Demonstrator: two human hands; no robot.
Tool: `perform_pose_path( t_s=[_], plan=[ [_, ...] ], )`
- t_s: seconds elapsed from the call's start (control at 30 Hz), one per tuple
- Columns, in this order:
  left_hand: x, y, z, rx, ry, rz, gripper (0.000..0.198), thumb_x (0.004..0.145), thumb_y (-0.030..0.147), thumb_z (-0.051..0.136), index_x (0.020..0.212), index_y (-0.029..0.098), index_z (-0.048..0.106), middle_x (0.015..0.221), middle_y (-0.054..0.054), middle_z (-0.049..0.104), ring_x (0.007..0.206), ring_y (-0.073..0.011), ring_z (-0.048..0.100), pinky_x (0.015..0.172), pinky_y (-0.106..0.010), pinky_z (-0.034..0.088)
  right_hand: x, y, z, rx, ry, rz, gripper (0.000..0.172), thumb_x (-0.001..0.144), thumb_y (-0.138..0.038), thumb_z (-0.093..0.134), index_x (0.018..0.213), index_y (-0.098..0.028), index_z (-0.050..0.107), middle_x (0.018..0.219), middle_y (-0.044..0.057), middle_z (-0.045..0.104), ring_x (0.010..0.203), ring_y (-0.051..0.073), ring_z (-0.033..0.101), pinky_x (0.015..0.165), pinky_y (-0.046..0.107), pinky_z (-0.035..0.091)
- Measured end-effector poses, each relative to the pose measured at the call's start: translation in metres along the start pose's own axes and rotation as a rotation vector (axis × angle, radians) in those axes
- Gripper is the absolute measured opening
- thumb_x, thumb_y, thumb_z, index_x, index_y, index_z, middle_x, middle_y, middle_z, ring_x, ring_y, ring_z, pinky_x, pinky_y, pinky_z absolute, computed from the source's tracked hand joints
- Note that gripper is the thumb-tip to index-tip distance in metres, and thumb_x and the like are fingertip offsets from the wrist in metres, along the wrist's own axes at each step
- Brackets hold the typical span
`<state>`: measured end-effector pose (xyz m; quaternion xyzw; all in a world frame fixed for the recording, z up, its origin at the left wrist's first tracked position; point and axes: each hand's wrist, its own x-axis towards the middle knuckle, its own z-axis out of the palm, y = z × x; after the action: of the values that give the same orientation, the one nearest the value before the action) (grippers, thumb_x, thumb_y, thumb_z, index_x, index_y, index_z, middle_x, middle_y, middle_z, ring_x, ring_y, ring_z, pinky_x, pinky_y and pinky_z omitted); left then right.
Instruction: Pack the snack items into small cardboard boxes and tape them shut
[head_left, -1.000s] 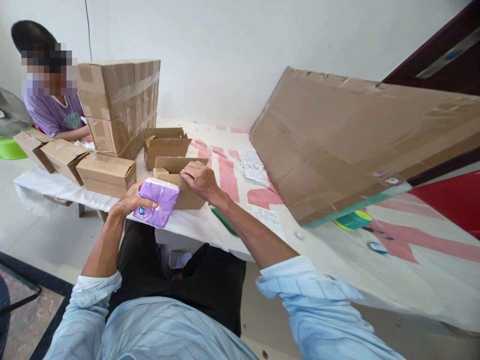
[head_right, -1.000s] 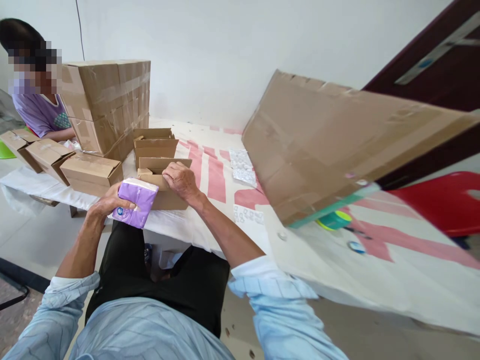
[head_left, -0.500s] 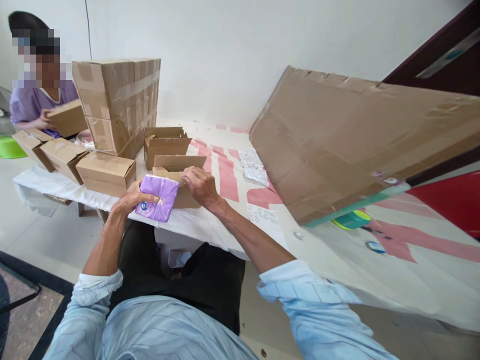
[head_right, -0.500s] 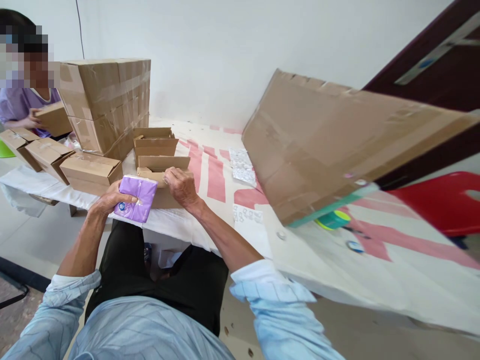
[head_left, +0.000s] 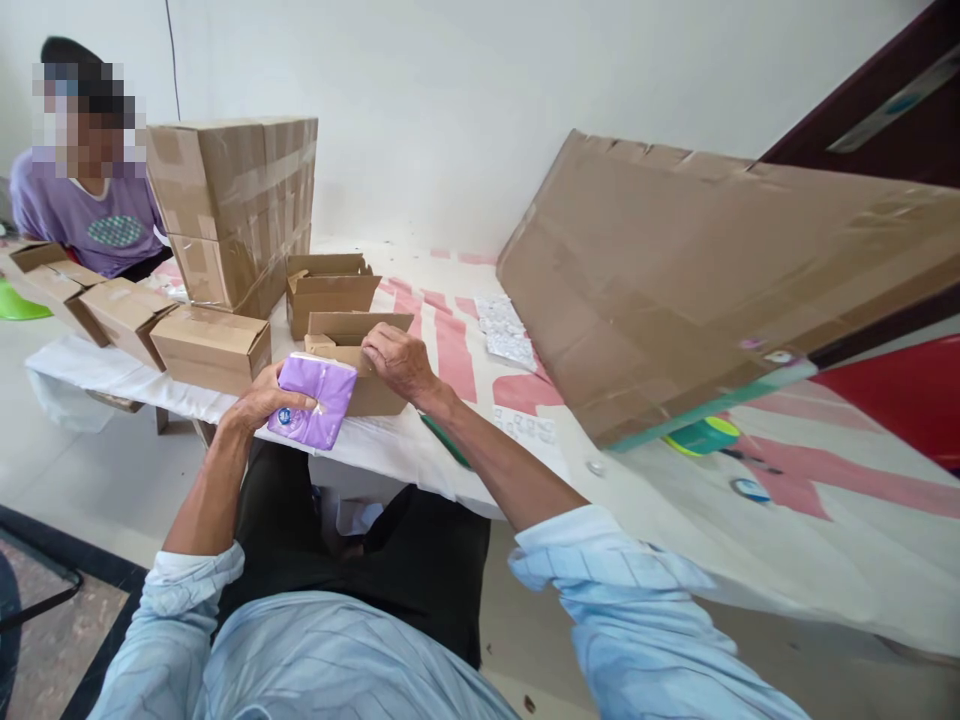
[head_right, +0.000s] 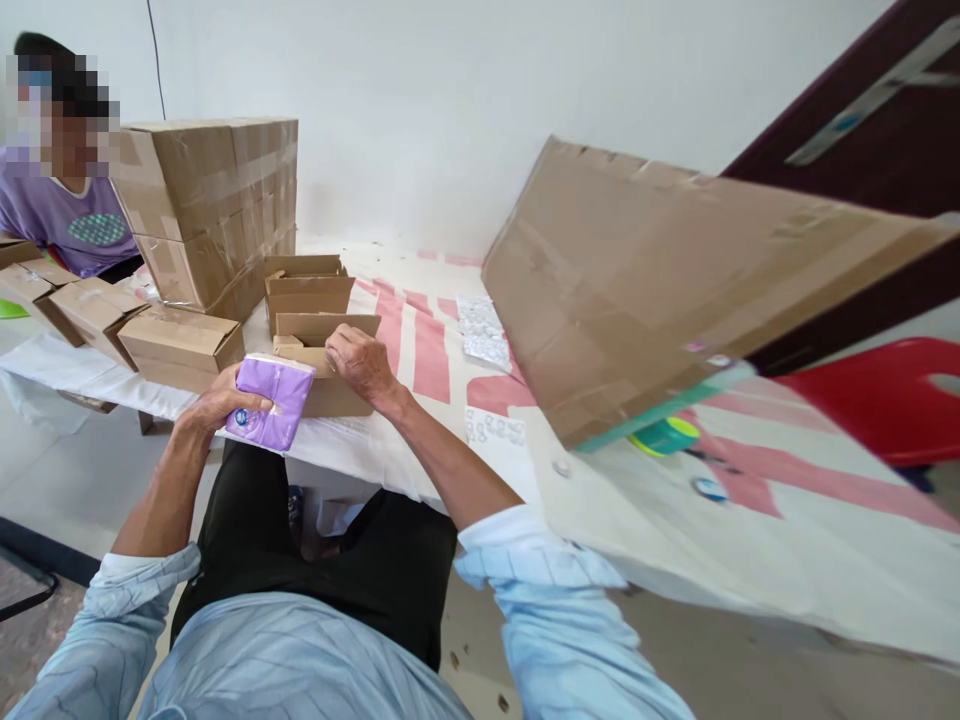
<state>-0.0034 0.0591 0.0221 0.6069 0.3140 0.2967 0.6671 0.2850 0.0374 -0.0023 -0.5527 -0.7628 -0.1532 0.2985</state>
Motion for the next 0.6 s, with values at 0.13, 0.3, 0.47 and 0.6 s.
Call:
perform_pose_path(
  t_s=[0.13, 0.3, 0.47, 0.6],
  plan=[
    [0.001, -0.002, -0.001, 0.002, -0.011, 0.017, 0.068, 0.047, 0.028, 0.099, 0.108, 0.015, 0.072, 0.092, -0.004, 0.077, 0.076, -0.0210, 0.072, 0.069, -0.030, 0.057, -0.003, -0.001, 0.002, -0.047, 0.001, -0.004, 0.026, 0.107, -0.018, 0.046, 0.095, -0.023, 0.069, 0.100, 0.010, 0.070, 0.092, 0.025, 0.060, 0.075, 0.036, 0.045],
    [0.005, -0.001, 0.010, 0.000, -0.044, 0.011, 0.064, 0.046, 0.025, 0.098, 0.104, 0.015, 0.073, 0.088, -0.001, 0.076, 0.071, -0.0168, 0.068, 0.068, -0.028, 0.056, -0.012, 0.002, -0.002, -0.053, 0.012, 0.021, 0.030, 0.109, -0.019, 0.040, 0.100, -0.022, 0.069, 0.102, 0.012, 0.069, 0.097, 0.028, 0.060, 0.080, 0.038, 0.048],
    [0.011, 0.000, 0.022, -0.008, -0.010, 0.019, 0.057, 0.046, 0.024, 0.096, 0.096, 0.016, 0.070, 0.080, 0.002, 0.072, 0.065, -0.0138, 0.063, 0.063, -0.026, 0.053, -0.024, 0.001, -0.010, -0.085, 0.049, 0.007, 0.035, 0.112, -0.023, 0.035, 0.102, -0.022, 0.068, 0.105, 0.013, 0.072, 0.096, 0.027, 0.061, 0.082, 0.039, 0.048],
    [0.012, 0.002, 0.024, 0.018, 0.002, -0.002, 0.057, 0.045, 0.023, 0.094, 0.096, 0.016, 0.070, 0.079, 0.002, 0.071, 0.063, -0.0143, 0.063, 0.060, -0.026, 0.051, -0.029, -0.002, -0.015, -0.097, 0.062, 0.009, 0.036, 0.113, -0.024, 0.034, 0.102, -0.022, 0.068, 0.108, 0.013, 0.073, 0.096, 0.027, 0.062, 0.082, 0.039, 0.048]
  ],
)
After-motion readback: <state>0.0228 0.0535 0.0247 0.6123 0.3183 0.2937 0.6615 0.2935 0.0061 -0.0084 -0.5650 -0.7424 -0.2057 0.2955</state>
